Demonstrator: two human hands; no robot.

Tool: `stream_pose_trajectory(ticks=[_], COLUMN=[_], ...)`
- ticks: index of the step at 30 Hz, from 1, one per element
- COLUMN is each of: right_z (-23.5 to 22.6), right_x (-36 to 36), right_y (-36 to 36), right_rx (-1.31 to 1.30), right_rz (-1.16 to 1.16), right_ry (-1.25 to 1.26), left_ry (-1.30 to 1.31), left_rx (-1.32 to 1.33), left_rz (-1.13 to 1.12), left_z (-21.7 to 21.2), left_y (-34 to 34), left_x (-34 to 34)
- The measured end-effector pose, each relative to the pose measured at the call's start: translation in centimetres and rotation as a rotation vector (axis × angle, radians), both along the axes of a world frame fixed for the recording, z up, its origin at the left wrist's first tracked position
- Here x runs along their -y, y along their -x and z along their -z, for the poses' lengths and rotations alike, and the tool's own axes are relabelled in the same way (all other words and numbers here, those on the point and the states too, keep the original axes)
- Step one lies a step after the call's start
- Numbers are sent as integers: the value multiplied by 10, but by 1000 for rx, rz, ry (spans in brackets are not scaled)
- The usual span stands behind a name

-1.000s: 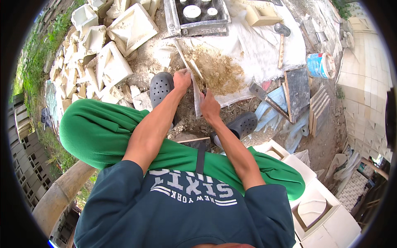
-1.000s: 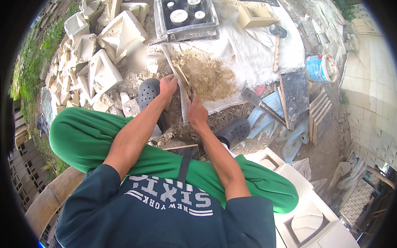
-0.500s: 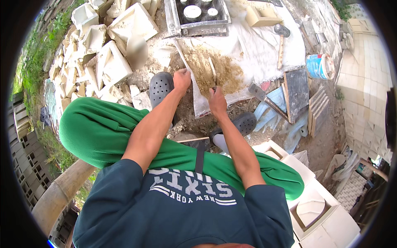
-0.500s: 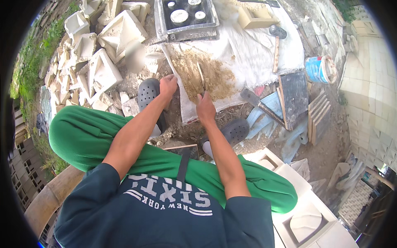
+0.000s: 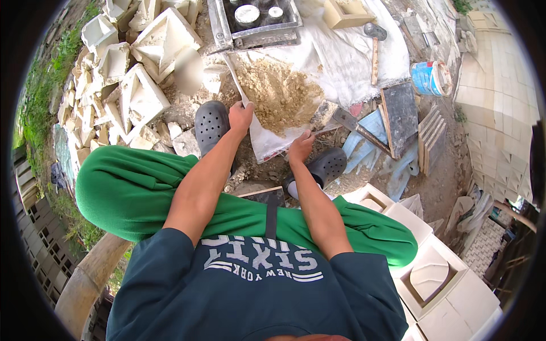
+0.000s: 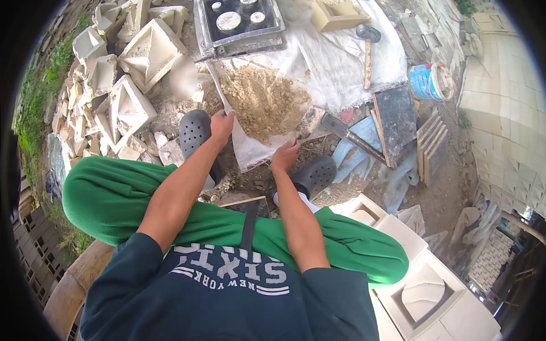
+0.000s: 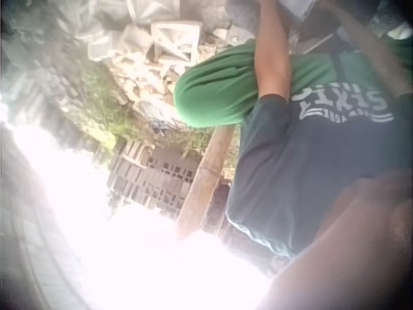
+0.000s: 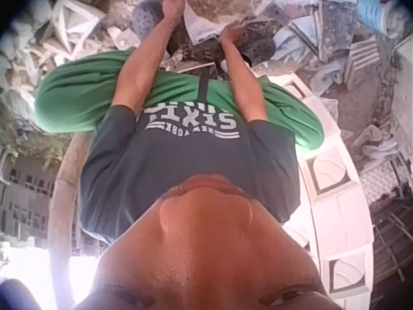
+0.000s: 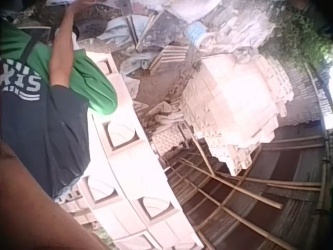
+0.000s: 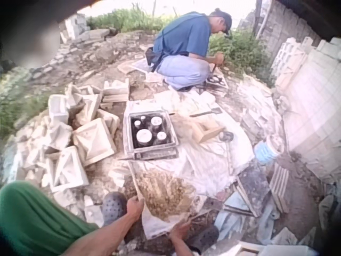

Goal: The person mixes a light-colored powder and a liquid in a container using a small trowel and their hands, then handles a mold.

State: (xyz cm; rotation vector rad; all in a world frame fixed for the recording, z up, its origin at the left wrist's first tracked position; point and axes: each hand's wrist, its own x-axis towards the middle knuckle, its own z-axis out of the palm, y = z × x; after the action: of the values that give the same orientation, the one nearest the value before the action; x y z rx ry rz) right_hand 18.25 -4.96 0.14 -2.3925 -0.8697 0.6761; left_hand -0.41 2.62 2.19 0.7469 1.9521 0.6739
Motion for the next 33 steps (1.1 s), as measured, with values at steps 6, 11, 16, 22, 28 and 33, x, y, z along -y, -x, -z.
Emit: stream_pose_trajectory(ticks=[6, 11, 16, 22, 28, 33], right_z=[7, -13, 0, 1, -6, 0], right_x=[19, 8, -6, 9, -22, -50], right_y=[47, 24, -5, 18, -24, -30], right_rx=[95, -53, 58, -56, -94, -7], right_rz=[-130, -323, -142, -384, -290, -274], right_ry=[42, -72, -46, 25, 12, 74], left_ry=[10, 18, 39, 32, 33, -6], left_rx=[-36, -39, 37, 3, 45, 41], left_rz=[63, 93, 134, 208, 186, 166], left_z=[29, 21, 28, 13, 16, 32], left_y=[-2, 1, -3, -7, -2, -1], left_x=[19, 15, 21, 25, 24, 24])
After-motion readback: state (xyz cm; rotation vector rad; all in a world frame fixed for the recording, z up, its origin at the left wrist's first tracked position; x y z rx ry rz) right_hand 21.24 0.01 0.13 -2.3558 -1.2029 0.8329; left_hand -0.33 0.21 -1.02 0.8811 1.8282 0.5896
